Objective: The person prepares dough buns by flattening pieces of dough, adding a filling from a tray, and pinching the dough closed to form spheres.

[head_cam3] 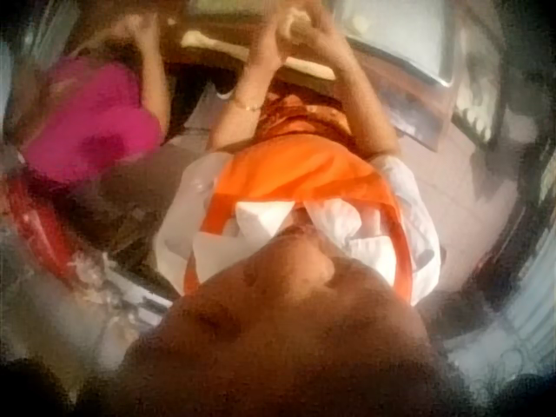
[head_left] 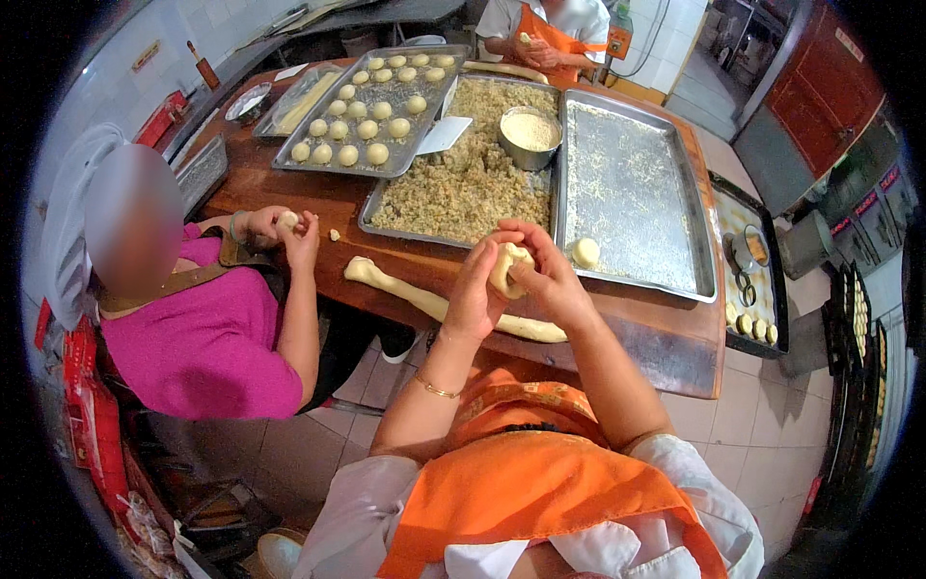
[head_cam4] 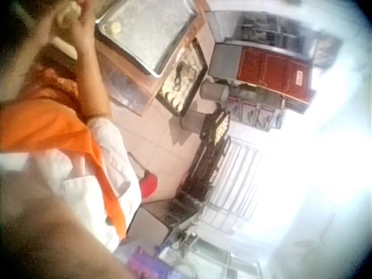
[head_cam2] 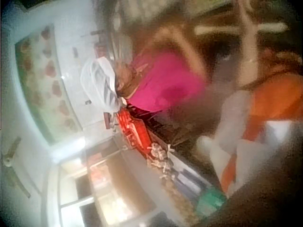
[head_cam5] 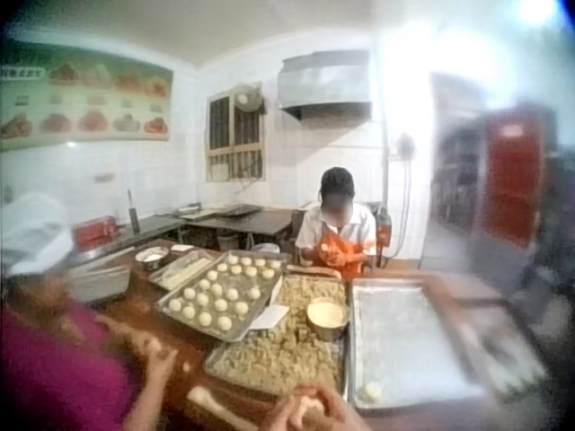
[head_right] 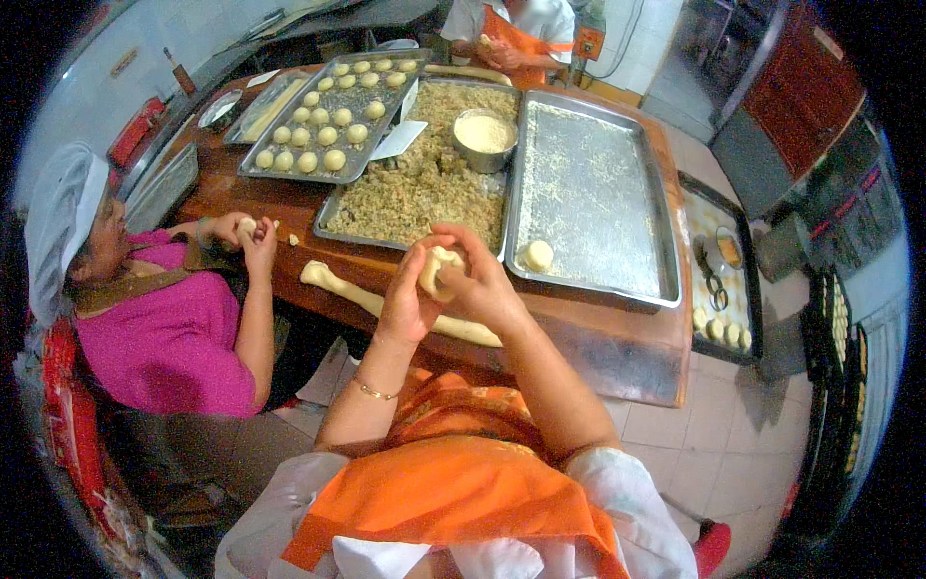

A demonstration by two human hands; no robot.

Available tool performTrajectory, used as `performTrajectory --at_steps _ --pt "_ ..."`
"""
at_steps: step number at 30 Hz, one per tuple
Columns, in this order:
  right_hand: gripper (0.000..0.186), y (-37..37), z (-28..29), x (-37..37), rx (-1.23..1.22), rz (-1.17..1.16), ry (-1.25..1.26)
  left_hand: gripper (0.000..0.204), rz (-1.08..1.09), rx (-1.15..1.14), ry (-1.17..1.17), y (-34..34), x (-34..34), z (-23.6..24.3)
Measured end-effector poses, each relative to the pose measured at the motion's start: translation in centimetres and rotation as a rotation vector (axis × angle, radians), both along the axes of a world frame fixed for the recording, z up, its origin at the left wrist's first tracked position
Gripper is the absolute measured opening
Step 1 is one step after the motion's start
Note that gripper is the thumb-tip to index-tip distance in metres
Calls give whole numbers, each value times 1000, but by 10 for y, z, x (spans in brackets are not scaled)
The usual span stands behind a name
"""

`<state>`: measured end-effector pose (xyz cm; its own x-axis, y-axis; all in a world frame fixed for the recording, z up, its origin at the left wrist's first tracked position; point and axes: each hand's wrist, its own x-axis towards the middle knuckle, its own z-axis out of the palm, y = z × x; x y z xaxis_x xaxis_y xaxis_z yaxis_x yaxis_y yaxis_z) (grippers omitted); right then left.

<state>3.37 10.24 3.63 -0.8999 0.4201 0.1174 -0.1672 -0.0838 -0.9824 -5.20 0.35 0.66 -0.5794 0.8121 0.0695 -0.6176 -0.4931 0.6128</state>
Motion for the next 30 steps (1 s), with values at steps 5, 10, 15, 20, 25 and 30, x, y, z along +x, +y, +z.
performTrajectory --at_steps 5,10,15,20,25,30 --pt "63 -8 4 3 92 78 -29 30 -10 6 57 -1 -4 -21" --pt "63 -10 -16 -2 398 -23 -6 34 157 -181 -22 8 9 -18" --pt "65 -3 2 0 -246 48 -55 38 -8 -118 -134 1 4 7" --pt "67 -5 11 3 -147 129 -21 37 -33 -63 -29 -1 -3 -6" --pt "62 -4 -14 1 137 97 1 26 68 -143 -6 2 8 -8" --pt "69 7 14 11 723 112 140 40 -26 -58 -359 -1 15 6"
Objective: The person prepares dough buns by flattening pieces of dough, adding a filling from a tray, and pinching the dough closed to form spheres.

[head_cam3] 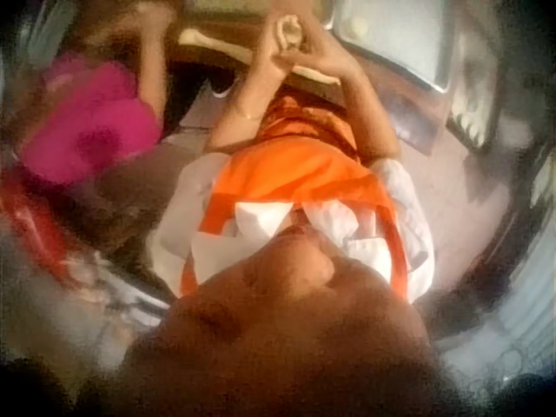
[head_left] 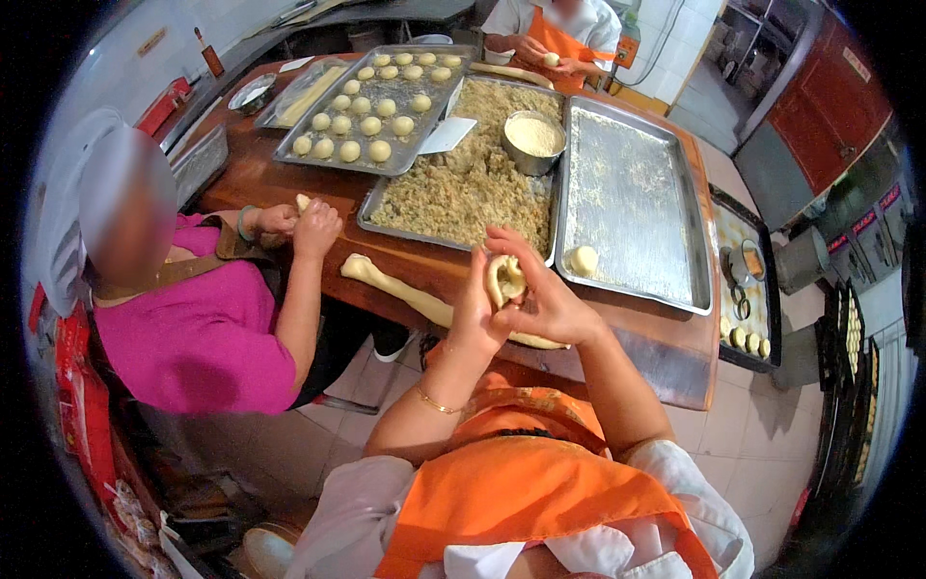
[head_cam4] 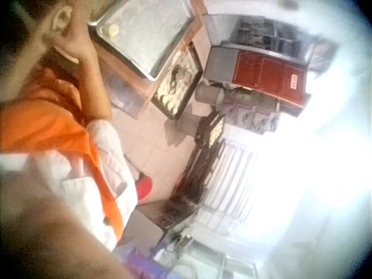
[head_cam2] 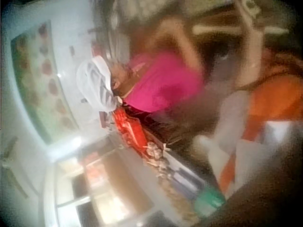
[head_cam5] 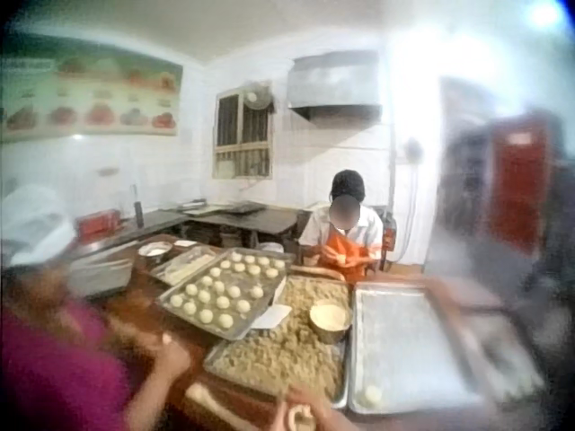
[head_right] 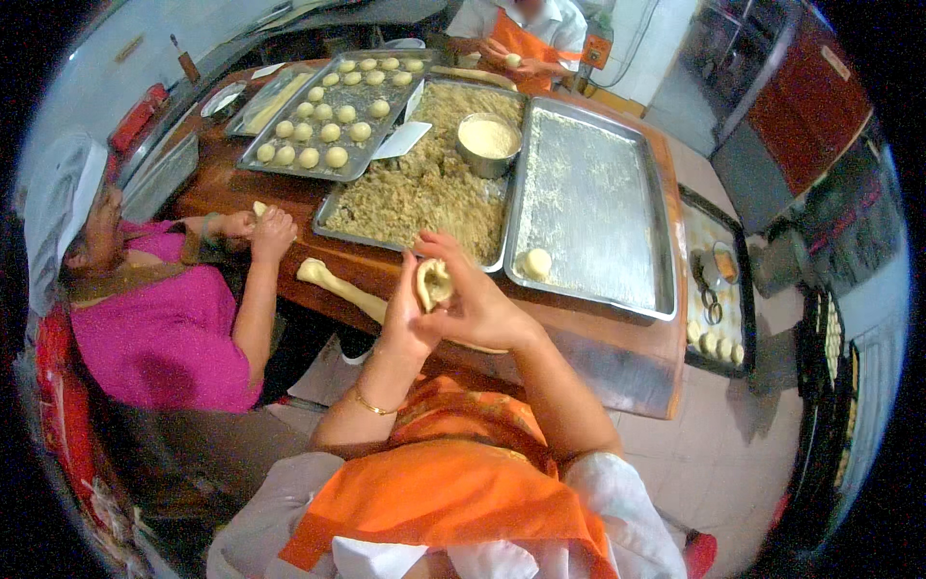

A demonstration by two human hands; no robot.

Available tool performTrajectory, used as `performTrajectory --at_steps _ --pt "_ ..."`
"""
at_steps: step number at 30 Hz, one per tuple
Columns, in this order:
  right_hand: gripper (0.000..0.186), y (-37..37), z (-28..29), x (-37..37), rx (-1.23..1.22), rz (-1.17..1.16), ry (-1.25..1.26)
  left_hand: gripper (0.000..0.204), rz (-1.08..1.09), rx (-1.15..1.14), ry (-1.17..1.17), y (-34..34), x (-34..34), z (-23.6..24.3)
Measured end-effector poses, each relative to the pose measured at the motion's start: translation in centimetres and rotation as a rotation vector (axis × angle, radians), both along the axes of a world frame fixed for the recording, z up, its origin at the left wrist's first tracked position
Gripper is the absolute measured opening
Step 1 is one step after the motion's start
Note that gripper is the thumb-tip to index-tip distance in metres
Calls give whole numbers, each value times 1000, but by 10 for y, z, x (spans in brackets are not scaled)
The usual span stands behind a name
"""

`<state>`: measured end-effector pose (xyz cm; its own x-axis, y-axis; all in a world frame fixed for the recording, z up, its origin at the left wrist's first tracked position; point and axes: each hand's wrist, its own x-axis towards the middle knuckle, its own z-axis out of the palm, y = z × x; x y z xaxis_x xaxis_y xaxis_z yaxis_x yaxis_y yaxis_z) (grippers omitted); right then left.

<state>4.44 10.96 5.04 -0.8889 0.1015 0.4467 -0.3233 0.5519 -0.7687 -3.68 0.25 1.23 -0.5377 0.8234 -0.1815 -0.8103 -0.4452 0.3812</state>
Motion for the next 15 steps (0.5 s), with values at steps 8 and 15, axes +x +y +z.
performTrajectory --at_steps 8,15 --pt "46 3 6 2 278 -181 200 54 -78 2 184 5 21 4" --pt "37 4 3 6 98 -271 196 49 -75 153 291 -1 31 4"
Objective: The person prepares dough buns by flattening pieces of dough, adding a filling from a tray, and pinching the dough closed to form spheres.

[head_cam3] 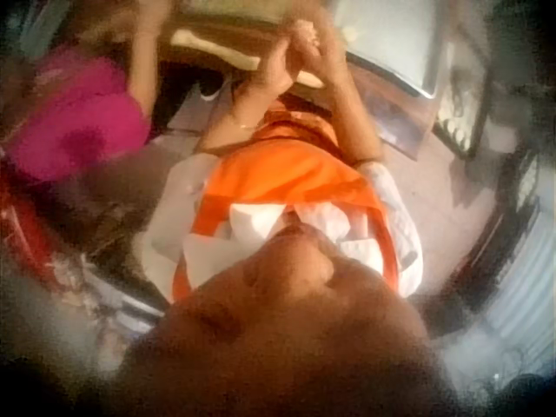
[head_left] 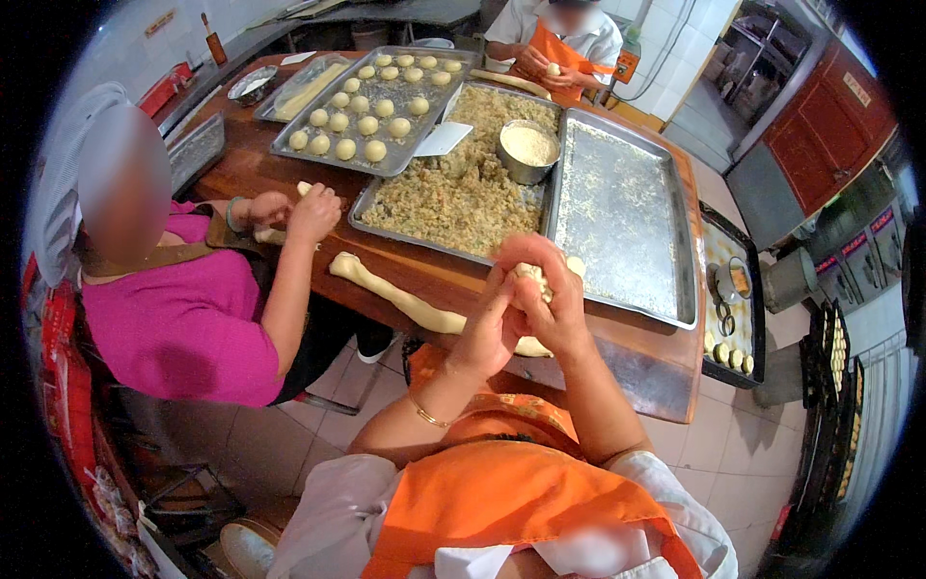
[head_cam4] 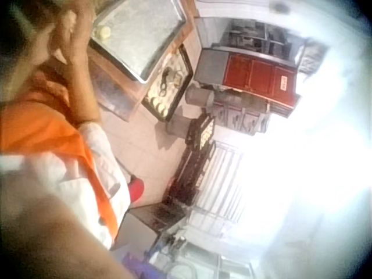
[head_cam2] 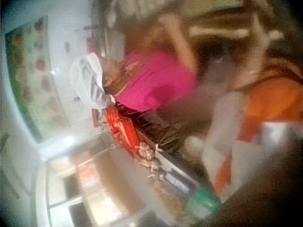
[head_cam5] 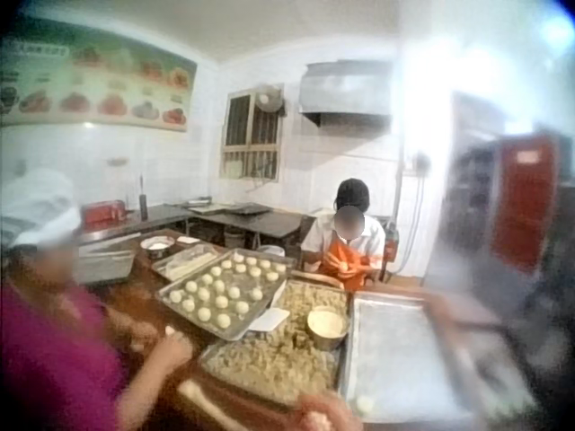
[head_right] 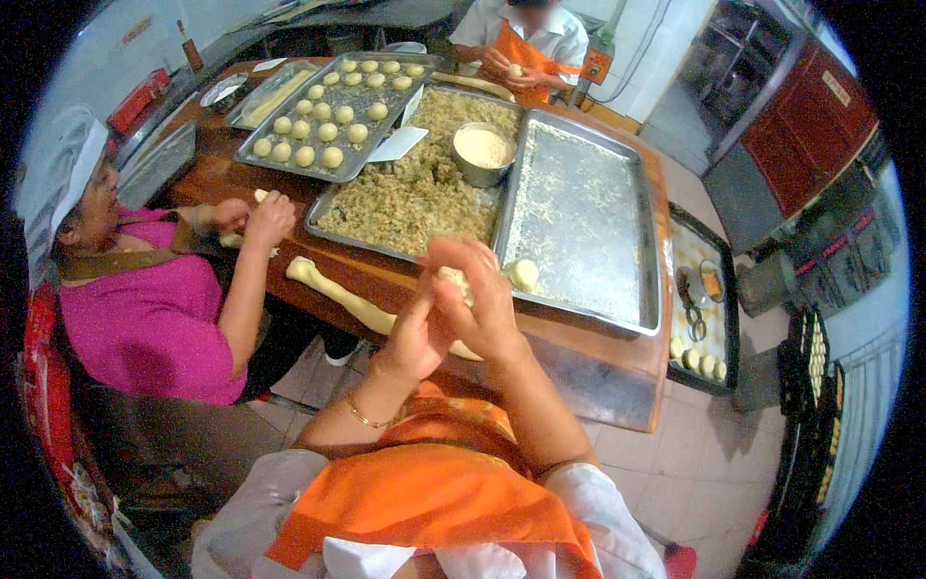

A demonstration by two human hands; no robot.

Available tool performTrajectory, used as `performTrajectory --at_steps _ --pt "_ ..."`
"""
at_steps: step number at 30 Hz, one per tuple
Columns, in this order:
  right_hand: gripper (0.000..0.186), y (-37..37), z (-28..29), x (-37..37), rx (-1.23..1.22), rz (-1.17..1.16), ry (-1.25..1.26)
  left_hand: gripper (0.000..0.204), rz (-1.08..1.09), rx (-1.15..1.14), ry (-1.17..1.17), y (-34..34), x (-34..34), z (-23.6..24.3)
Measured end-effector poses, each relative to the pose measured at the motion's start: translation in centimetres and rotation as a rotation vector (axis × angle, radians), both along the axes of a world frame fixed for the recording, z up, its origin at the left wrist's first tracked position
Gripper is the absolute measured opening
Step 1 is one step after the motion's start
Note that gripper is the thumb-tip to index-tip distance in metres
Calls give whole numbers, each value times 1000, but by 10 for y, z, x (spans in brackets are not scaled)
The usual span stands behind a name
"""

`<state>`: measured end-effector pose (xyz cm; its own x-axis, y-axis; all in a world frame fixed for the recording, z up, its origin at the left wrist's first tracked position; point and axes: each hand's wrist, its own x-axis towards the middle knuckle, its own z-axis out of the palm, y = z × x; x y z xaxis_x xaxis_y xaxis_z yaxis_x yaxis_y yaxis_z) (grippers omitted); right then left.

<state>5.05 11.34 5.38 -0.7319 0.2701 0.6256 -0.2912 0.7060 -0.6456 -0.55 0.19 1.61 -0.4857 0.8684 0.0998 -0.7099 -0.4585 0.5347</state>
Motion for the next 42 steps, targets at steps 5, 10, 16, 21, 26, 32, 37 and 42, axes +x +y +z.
performTrajectory --at_steps 5,10,16,21,26,32,37,42 --pt "63 -7 16 5 103 71 -68 52 33 -95 196 6 -8 -28" --pt "59 -18 14 8 -305 51 -31 51 -43 23 86 6 -4 -26" --pt "53 -5 17 3 -80 130 -48 51 45 -73 386 -3 -6 0" --pt "53 -10 17 7 -180 139 -115 52 66 -123 364 -6 1 1" --pt "45 -7 18 5 -275 185 59 58 13 -72 390 -9 1 9" --pt "52 12 4 13 -209 309 -108 58 68 -155 545 -7 -4 -1" --pt "56 16 0 15 -239 302 -17 56 245 -129 533 -2 17 10" --pt "62 -13 19 14 -421 290 77 53 -15 -59 604 -13 -6 3"
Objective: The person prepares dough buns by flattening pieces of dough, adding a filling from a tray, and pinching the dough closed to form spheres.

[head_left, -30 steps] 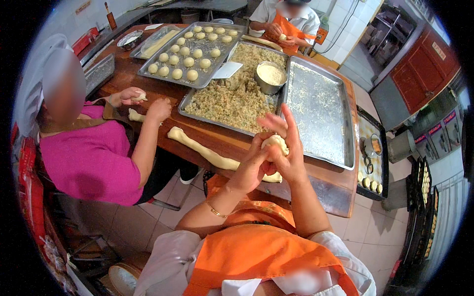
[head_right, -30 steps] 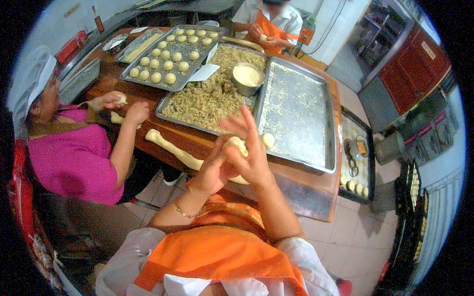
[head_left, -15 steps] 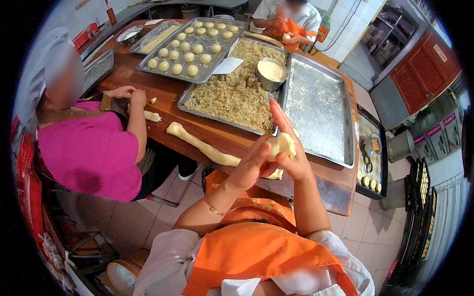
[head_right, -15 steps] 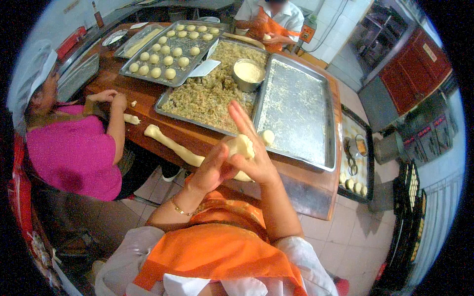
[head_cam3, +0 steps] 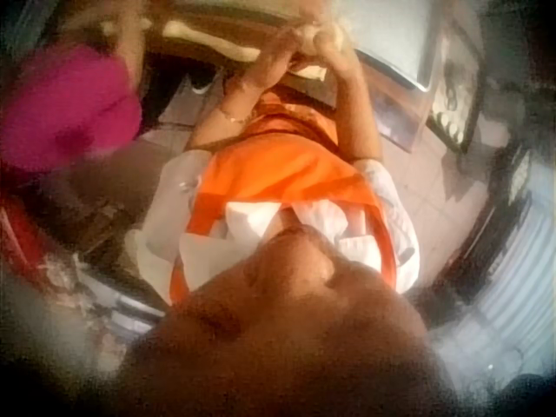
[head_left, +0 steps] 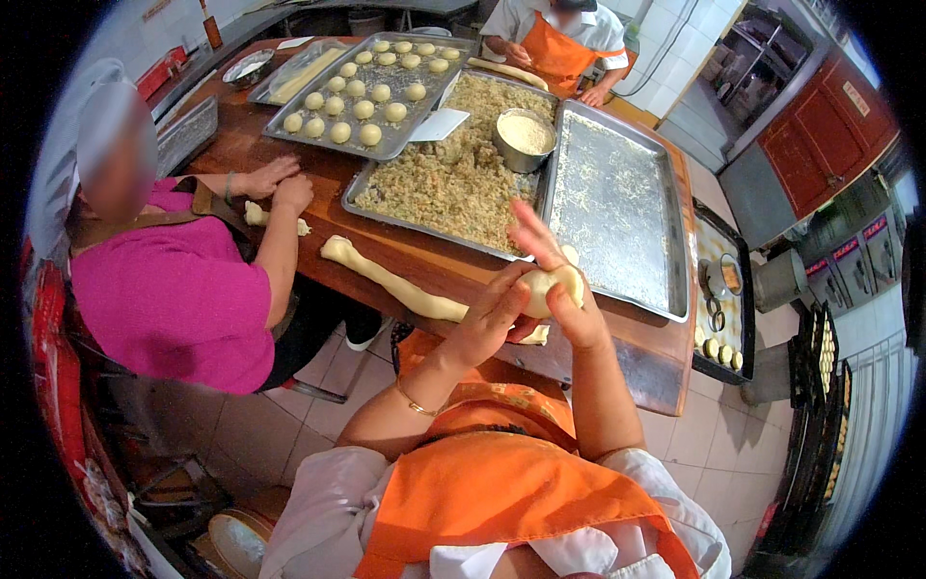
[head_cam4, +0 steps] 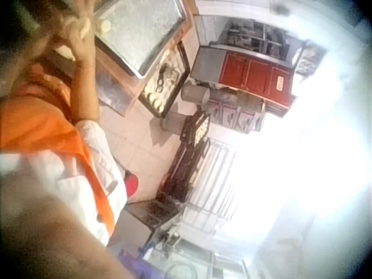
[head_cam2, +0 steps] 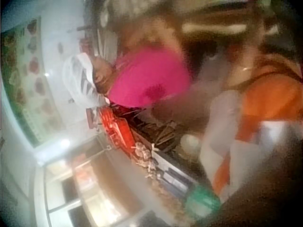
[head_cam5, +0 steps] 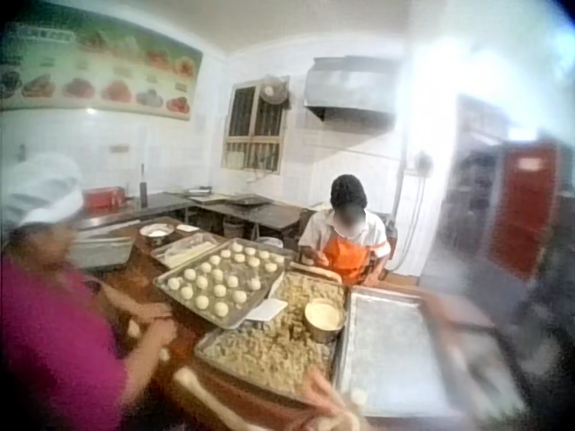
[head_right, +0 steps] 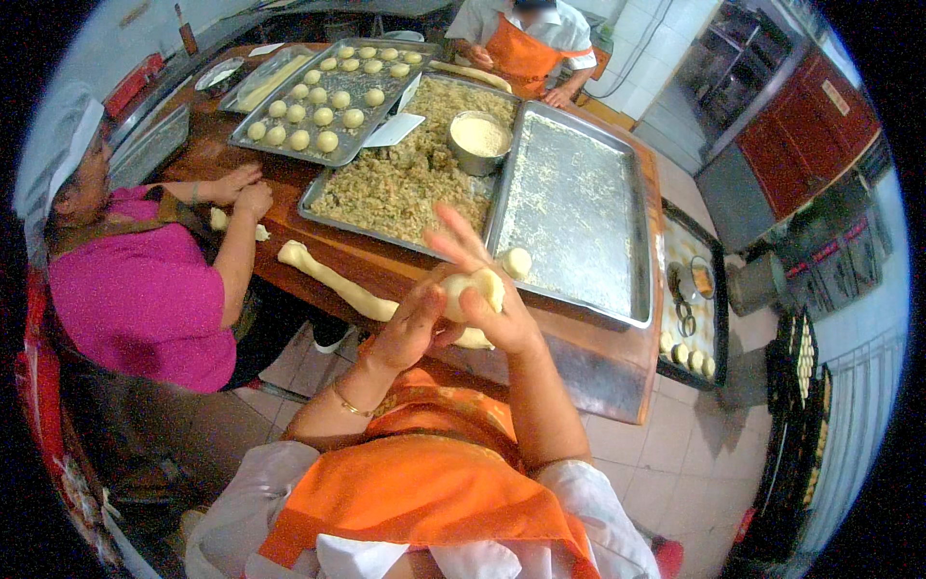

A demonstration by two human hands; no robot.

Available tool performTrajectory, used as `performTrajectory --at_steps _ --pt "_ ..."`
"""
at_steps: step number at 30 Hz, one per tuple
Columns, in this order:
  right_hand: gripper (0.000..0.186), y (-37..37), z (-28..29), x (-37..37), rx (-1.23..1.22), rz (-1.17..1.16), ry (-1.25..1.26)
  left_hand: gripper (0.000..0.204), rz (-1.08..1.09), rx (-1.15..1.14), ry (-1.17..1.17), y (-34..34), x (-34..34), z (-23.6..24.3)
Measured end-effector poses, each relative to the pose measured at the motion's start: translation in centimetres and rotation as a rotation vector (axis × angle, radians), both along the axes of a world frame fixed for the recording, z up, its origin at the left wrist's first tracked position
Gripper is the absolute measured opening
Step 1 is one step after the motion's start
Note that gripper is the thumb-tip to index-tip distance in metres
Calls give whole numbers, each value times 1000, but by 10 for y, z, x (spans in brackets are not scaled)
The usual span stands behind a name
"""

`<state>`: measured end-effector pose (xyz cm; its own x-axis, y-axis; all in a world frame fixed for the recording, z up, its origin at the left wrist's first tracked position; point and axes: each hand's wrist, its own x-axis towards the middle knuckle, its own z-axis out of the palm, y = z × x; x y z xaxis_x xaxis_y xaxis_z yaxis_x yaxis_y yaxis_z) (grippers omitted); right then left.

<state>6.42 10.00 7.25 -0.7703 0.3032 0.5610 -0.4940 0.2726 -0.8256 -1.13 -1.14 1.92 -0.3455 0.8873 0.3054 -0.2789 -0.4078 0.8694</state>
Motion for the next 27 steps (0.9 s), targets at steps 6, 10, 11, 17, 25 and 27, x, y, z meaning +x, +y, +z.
performTrajectory --at_steps 6,10,11,17,25,27 --pt "62 24 -13 5 146 66 -125 52 187 108 22 6 15 3" --pt "62 12 -14 -2 23 -77 33 53 260 131 32 8 26 14" --pt "62 -4 -7 -8 -23 -154 101 52 141 73 27 1 15 10" --pt "65 25 -14 4 182 77 -110 57 187 69 78 6 13 -5" --pt "68 10 -8 4 38 63 -36 59 -61 -32 56 -5 -5 -3" --pt "68 24 -12 2 194 129 -78 57 -33 -27 51 -1 -7 -9"
